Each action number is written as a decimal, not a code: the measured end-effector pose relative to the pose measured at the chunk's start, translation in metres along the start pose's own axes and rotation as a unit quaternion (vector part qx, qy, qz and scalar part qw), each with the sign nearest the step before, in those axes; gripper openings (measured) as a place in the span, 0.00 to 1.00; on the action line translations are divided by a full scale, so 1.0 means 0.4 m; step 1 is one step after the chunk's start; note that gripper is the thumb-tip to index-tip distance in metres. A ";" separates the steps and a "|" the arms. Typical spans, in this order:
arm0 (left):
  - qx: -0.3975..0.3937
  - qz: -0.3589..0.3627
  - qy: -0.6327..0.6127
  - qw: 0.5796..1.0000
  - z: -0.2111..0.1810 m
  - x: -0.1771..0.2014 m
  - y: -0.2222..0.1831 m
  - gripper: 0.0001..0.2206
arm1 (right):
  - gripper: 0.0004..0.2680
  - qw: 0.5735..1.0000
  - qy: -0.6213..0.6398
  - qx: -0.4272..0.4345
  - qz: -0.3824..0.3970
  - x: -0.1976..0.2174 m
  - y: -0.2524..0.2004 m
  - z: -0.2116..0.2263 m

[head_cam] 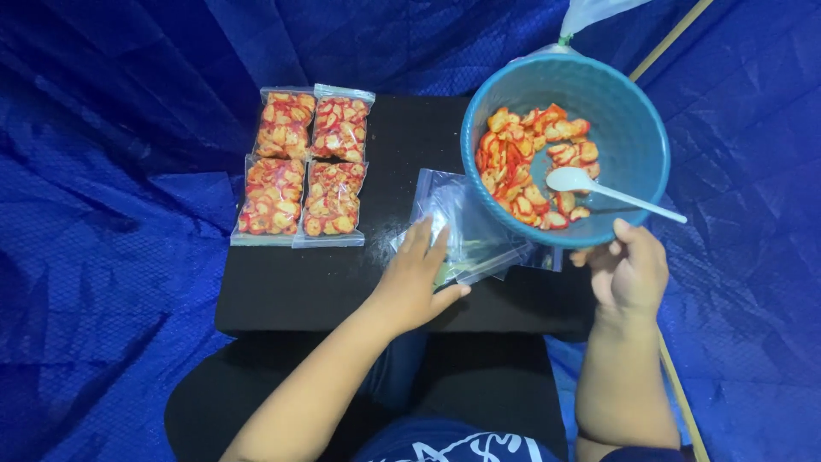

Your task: Scooping dried food snacks from a blue bowl into small plastic zip-lock bags and arranging them on a table.

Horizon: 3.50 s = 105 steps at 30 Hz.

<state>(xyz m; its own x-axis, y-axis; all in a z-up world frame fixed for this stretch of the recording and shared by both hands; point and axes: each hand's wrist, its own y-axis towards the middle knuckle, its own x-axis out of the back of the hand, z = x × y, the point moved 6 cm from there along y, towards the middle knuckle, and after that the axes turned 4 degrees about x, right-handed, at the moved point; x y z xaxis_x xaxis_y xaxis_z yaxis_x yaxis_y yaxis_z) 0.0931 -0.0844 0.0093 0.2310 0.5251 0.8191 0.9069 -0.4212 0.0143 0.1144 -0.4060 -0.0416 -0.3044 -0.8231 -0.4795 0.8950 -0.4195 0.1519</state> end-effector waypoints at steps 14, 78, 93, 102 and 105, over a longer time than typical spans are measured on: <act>-0.204 -0.032 0.153 0.966 -0.173 -0.316 0.191 0.23 | 0.16 0.999 0.028 -0.019 0.003 -0.058 0.008 -0.012; 0.057 -0.017 0.105 0.993 0.067 -0.024 0.037 0.31 | 0.16 0.996 -0.018 -0.057 0.067 0.046 -0.064 -0.098; 0.022 -0.266 0.108 0.958 0.142 0.028 0.005 0.24 | 0.13 0.996 0.008 -0.073 0.044 -0.006 -0.108 -0.129; -0.002 0.049 0.119 0.992 0.078 0.047 -0.181 0.28 | 0.15 0.985 -0.032 -0.138 0.096 -0.090 -0.125 -0.162; -0.030 -0.032 0.124 0.991 0.086 0.029 -0.221 0.14 | 0.15 0.985 -0.026 -0.139 0.100 -0.087 -0.126 -0.159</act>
<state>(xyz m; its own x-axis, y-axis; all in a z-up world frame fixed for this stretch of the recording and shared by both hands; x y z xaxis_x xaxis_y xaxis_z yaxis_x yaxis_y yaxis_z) 0.0278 -0.0156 -0.0022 0.0728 0.3575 0.9311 0.8923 -0.4404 0.0994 0.1006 -0.3320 -0.0874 -0.1232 -0.9000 -0.4181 0.9912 -0.1319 -0.0081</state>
